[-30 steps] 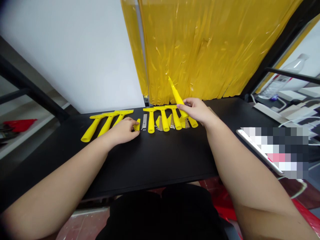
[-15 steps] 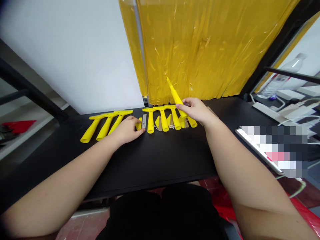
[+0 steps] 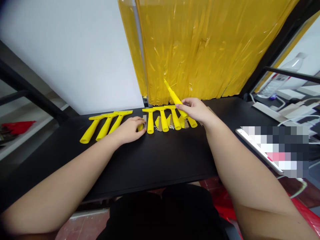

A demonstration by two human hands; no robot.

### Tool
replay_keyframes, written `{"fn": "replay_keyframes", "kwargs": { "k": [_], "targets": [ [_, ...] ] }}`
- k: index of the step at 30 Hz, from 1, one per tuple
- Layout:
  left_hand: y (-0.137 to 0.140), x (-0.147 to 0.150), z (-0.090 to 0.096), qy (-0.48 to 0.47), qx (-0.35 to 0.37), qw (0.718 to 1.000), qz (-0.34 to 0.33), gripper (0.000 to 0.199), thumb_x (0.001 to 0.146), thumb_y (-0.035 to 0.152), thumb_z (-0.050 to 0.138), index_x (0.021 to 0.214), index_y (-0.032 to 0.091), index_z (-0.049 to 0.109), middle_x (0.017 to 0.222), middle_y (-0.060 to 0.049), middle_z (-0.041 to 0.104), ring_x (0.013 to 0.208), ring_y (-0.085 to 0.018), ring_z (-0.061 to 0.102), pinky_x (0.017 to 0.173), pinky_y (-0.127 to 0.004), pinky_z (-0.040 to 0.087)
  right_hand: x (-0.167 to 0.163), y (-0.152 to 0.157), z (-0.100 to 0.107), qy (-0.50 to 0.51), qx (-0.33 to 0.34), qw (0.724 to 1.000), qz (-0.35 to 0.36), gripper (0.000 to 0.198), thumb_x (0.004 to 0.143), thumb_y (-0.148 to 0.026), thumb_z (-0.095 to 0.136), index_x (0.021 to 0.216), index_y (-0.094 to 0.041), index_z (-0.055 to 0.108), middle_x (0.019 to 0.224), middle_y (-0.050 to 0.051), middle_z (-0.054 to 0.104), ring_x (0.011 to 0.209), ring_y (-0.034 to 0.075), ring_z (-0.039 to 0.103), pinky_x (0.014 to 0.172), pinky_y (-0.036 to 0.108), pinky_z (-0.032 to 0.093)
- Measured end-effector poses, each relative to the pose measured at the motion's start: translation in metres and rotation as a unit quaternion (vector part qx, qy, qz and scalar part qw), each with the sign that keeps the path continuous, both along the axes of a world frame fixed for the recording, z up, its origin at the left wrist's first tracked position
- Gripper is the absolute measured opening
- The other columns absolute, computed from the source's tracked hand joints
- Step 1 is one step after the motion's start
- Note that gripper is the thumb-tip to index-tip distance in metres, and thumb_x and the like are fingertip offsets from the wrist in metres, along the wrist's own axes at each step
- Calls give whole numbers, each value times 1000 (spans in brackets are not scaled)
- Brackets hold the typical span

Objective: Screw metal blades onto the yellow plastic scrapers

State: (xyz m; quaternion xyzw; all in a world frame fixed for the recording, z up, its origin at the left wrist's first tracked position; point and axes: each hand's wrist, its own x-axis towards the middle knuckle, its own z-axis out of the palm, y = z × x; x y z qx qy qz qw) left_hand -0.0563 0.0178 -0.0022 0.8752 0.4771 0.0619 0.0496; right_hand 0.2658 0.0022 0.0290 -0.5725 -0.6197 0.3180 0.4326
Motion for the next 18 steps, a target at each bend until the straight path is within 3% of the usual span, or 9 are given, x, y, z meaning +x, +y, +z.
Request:
{"fn": "replay_keyframes", "kwargs": {
  "k": [10, 13, 16, 18],
  "targets": [
    [-8, 2, 1, -31, -4, 999, -21, 53, 96, 42, 56, 135, 11, 72, 143, -18, 66, 135, -34, 63, 123, -43, 46, -3, 1, -1, -10, -7, 1000, 7, 45, 77, -60, 84, 89, -17, 75, 80, 5, 72, 68, 16, 60, 61, 28, 45],
    [-7, -4, 2, -62, -13, 998, -13, 54, 94, 45, 61, 136, 13, 70, 142, -16, 66, 125, -31, 68, 117, -42, 51, -1, 2, -2, -10, -2, 1000, 8, 44, 77, -59, 84, 89, -18, 74, 80, 5, 72, 68, 17, 60, 61, 28, 45],
    [-5, -10, 6, -157, -33, 986, 36, 49, 93, 41, 63, 133, 14, 70, 130, -15, 70, 102, -27, 72, 102, -44, 58, -2, 4, -5, -18, 10, 1000, 20, 41, 80, -59, 81, 89, -19, 73, 80, 4, 71, 67, 17, 59, 61, 29, 44],
    [-4, -10, 8, -279, -59, 956, 66, 42, 94, 37, 63, 127, 14, 71, 117, -13, 74, 97, -24, 72, 98, -43, 59, -9, 2, -8, -36, 25, 999, 31, 40, 83, -59, 79, 90, -20, 72, 79, 3, 69, 66, 16, 57, 61, 29, 43]
  ]
}}
